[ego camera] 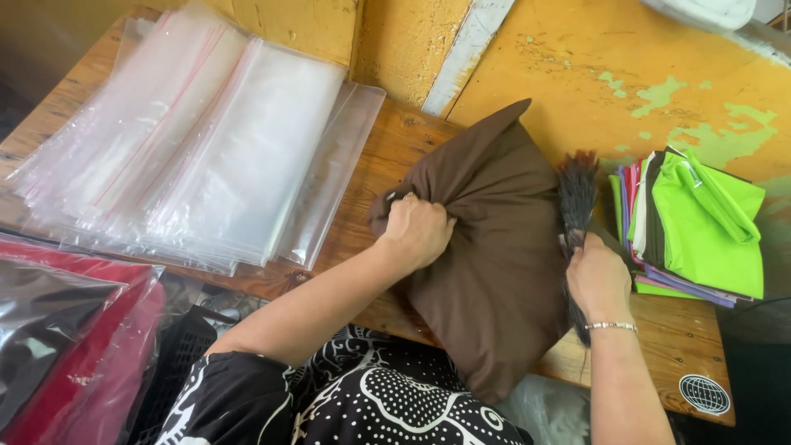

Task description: Cleaning a brown pillow by brushing its surface with a handheld brush to remove dust or lint.

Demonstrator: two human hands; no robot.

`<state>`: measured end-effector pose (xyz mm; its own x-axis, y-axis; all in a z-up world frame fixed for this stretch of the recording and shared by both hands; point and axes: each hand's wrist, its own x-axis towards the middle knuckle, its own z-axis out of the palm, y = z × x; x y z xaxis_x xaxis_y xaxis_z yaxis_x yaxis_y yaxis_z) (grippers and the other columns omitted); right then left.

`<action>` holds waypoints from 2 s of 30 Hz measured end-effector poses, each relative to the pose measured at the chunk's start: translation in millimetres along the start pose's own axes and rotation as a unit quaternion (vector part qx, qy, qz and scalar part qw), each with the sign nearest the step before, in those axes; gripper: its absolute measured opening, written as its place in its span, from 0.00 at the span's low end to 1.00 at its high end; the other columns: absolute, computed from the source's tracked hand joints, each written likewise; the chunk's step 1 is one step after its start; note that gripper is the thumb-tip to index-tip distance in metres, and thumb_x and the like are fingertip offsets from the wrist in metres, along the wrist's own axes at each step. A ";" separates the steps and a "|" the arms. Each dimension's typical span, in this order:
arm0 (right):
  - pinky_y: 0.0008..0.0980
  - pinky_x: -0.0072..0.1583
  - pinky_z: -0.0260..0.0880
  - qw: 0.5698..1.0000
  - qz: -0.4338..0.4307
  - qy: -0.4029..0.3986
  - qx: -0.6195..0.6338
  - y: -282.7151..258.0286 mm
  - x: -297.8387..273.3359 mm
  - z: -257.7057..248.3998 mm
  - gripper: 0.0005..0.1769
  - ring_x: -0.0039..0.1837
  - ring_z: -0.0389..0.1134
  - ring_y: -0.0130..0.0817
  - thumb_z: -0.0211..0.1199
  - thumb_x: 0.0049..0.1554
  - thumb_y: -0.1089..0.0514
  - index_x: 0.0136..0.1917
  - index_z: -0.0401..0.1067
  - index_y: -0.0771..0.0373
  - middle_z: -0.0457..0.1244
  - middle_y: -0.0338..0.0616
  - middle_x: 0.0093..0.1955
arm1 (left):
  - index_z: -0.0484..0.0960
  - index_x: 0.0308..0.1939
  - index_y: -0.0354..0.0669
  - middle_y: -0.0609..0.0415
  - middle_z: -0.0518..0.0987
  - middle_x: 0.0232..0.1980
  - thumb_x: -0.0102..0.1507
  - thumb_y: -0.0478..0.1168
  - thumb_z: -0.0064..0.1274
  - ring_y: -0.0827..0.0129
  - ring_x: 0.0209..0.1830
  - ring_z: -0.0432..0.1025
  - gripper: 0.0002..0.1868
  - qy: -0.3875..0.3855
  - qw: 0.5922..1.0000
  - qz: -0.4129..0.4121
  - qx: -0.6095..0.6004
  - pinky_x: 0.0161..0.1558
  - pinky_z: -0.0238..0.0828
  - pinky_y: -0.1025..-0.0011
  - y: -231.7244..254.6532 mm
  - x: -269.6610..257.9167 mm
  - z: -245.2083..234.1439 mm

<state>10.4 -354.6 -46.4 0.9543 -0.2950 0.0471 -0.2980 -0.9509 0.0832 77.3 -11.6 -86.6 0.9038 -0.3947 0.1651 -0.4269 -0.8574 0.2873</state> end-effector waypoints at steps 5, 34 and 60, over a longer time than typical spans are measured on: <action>0.58 0.53 0.74 0.988 -0.107 0.070 0.086 -90.3 -90.9 -61.5 0.23 0.55 0.72 0.63 0.53 0.65 0.55 0.71 0.70 0.62 0.69 0.62 0.54 | 0.84 0.24 0.42 0.46 0.78 0.21 0.62 0.49 0.48 0.53 0.25 0.76 0.19 -0.144 0.989 0.038 0.017 0.23 0.74 0.57 39.9 -41.0 -5.0; 0.48 0.34 0.74 0.974 -0.207 0.048 -0.082 -93.4 -128.1 -18.2 0.30 0.38 0.70 0.46 0.51 0.60 0.50 0.75 0.63 0.52 0.62 0.41 0.47 | 0.69 0.71 0.42 0.43 0.63 0.75 0.66 0.64 0.30 0.34 0.81 0.42 0.40 -0.080 0.995 -0.002 0.067 0.66 0.38 0.16 33.7 -44.5 -39.9; 0.52 0.58 0.66 0.961 0.130 -0.014 0.243 21.5 5.9 -7.8 0.40 0.59 0.67 0.64 0.70 0.55 0.37 0.61 0.69 0.76 0.66 0.66 0.58 | 0.58 0.70 0.29 0.40 0.70 0.64 0.55 0.81 0.55 0.48 0.62 0.68 0.63 -0.097 0.976 -0.181 -0.077 0.58 0.70 0.56 -3.3 40.8 -64.6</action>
<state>9.5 -376.1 -36.6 0.8512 -0.5244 -0.0234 -0.4879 -0.7739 -0.4038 113.7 -3.6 -19.9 0.9781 -0.1437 -0.1508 -0.0649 -0.8980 0.4353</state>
